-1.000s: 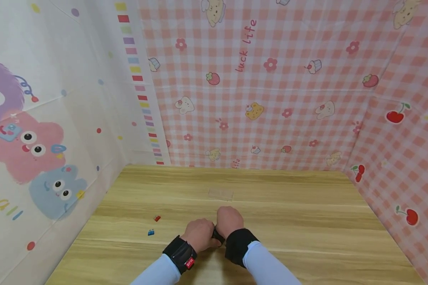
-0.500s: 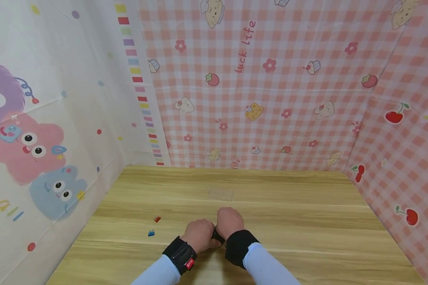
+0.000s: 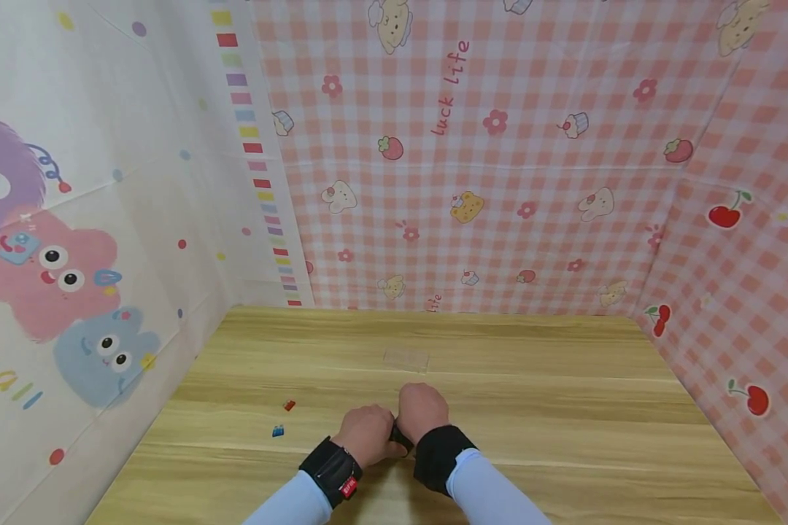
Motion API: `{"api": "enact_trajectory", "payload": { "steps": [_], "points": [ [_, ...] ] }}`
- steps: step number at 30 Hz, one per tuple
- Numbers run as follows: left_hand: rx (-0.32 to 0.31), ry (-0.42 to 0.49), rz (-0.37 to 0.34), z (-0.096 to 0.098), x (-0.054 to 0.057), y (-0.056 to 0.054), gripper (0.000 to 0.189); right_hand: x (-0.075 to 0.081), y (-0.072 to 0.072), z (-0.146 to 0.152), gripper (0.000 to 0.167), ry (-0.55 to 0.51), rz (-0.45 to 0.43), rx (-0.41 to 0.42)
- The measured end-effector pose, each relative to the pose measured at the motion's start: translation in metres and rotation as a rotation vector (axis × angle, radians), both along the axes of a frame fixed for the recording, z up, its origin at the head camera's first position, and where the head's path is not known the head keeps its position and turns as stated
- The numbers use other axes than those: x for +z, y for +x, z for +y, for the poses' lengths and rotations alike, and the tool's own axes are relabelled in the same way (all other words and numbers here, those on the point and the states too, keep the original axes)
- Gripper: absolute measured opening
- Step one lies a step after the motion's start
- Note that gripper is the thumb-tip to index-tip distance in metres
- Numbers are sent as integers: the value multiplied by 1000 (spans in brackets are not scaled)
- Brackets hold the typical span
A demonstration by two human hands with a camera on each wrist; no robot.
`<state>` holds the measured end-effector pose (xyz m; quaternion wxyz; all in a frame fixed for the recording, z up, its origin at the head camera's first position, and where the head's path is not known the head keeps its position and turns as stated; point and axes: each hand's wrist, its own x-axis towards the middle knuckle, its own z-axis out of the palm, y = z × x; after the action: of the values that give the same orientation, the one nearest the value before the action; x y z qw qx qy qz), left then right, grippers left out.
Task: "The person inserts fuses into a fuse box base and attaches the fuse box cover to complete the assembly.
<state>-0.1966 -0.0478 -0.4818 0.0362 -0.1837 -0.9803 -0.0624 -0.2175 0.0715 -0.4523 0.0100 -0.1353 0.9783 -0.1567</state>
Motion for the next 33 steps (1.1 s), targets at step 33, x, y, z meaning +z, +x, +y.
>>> {"api": "enact_trajectory", "payload": {
  "steps": [33],
  "points": [
    [18,-34,-13,-2,4,6,48,-3,5,6,23,2,46,-1]
  ]
}}
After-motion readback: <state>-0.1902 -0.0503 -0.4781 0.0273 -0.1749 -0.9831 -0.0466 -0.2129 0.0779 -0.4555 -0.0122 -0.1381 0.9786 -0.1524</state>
